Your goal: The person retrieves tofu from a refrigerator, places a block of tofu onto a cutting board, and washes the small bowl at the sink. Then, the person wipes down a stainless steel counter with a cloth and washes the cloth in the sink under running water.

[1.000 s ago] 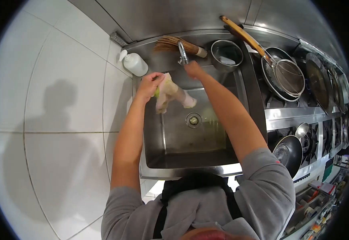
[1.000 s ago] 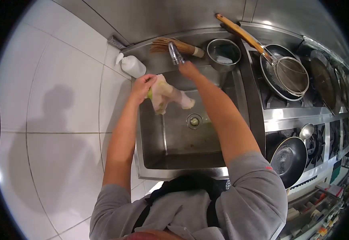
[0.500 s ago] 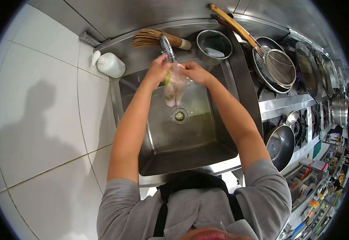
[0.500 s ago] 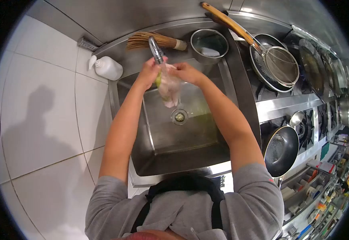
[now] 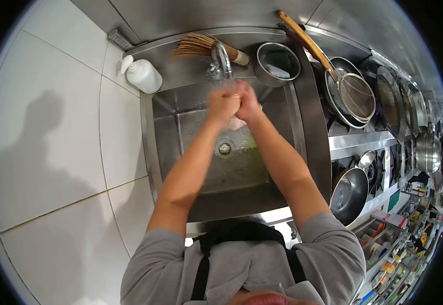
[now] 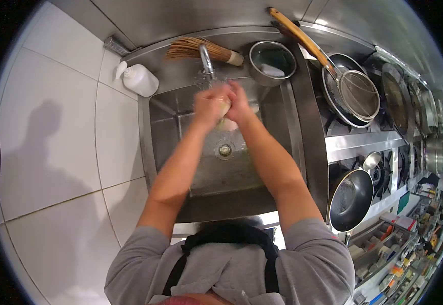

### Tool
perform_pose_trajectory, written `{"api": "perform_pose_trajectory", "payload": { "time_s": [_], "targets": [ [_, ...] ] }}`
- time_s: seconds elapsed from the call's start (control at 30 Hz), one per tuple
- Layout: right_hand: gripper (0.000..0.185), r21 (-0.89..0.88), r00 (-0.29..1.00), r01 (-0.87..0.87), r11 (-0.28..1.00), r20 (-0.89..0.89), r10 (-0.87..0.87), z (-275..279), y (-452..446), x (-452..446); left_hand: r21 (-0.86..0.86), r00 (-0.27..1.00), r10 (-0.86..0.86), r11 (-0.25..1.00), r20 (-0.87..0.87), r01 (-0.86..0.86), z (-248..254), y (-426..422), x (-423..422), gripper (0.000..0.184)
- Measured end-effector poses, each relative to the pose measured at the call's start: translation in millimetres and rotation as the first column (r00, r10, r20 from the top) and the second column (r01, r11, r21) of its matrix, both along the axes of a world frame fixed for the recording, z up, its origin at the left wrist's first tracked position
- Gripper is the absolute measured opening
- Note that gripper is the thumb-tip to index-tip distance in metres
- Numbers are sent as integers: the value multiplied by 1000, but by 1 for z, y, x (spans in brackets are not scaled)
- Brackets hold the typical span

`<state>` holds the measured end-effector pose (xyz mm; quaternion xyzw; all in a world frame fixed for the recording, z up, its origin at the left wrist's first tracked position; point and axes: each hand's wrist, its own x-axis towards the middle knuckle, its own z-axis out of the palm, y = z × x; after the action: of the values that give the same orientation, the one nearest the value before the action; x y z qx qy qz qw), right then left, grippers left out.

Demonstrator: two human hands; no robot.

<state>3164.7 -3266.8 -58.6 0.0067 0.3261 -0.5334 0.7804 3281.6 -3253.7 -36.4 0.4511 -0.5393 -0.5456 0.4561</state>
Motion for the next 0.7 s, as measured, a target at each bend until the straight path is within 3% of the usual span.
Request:
{"api": "perform_pose_trajectory", "payload": {
  "time_s": [0.03, 0.07, 0.1, 0.13, 0.17, 0.2, 0.23, 0.27, 0.3, 0.33, 0.37, 0.4, 0.43, 0.47, 0.5, 0.53, 0.6, 0.63, 0.67, 0.7],
  "targets": [
    [30, -194, 991, -9, 981, -130, -17, -44, -6, 8, -71, 972, 47, 997, 229, -31, -3, 11, -15, 24],
    [34, -377, 966, -41, 925, -252, -60, -67, -11, 17, -70, 971, 53, 997, 232, -38, -2, 11, -18, 24],
    [41, -515, 982, 64, 855, 186, 39, -55, 7, 31, -322, 937, 273, 926, 218, -195, -1, 11, -20, 29],
    [41, -510, 981, 62, 858, 189, 41, -38, 7, 40, -550, 868, 474, 769, 149, -325, 0, 11, -20, 35],
    [40, -266, 999, -11, 964, -36, 2, -27, 4, 48, -452, 841, 476, 828, 256, -331, -29, -7, -2, 39],
    [39, 9, 965, -20, 1000, -261, 22, -15, 3, 55, -450, 839, 477, 829, 261, -331, -28, -13, 5, 39],
    [32, 177, 908, 33, 984, -417, 45, -4, 2, 63, -408, 769, 554, 813, 319, -416, -27, -15, 10, 41],
    [32, -101, 975, -21, 995, -224, -2, -59, -9, 51, -371, 688, 620, 782, 377, -501, -27, -16, 13, 42],
    [33, -385, 997, -31, 922, 54, 56, -115, -22, 38, -371, 686, 622, 780, 378, -504, -27, -18, 13, 42],
    [34, -590, 937, -13, 808, 275, 216, -170, -34, 25, -417, 690, 627, 771, 362, -481, -27, -22, 11, 46],
    [34, -588, 938, -13, 809, 274, 214, -150, -28, 28, -458, 695, 629, 761, 348, -459, -29, -22, 9, 49],
    [36, -383, 994, -75, 921, -107, 37, -104, -12, 35, -493, 701, 627, 753, 339, -436, -34, -19, 8, 52],
    [38, -158, 862, -38, 987, -505, -47, -60, 0, 41, -528, 707, 629, 740, 324, -416, -38, -18, 5, 55],
    [38, -148, 860, -43, 988, -509, -39, -28, 11, 45, -559, 711, 630, 727, 312, -399, -41, -15, 4, 58],
    [39, -55, 883, -58, 997, -468, 25, 1, 18, 49, -347, 657, 525, 851, 541, -395, -42, -31, 26, 62],
    [39, 29, 903, -74, 997, -421, 80, 20, 20, 51, -349, 658, 528, 849, 537, -396, -41, -42, 41, 62],
    [36, 11, 883, -94, 996, -460, 88, 25, 21, 33, -220, 801, 374, 927, 467, -305, -34, -53, 55, 63],
    [35, 2, 781, -316, 949, -567, 261, 24, 20, 20, -220, 804, 369, 929, 467, -299, -28, -53, 56, 63],
    [33, 25, 633, -520, 854, -660, 405, 22, 22, 9, -73, 905, 256, 967, 341, -246, -5, -45, 57, 59],
    [33, 25, 637, -513, 858, -659, 401, 26, 20, 0, 64, 970, 151, 984, 189, -165, 7, -40, 58, 54]
  ]
}}
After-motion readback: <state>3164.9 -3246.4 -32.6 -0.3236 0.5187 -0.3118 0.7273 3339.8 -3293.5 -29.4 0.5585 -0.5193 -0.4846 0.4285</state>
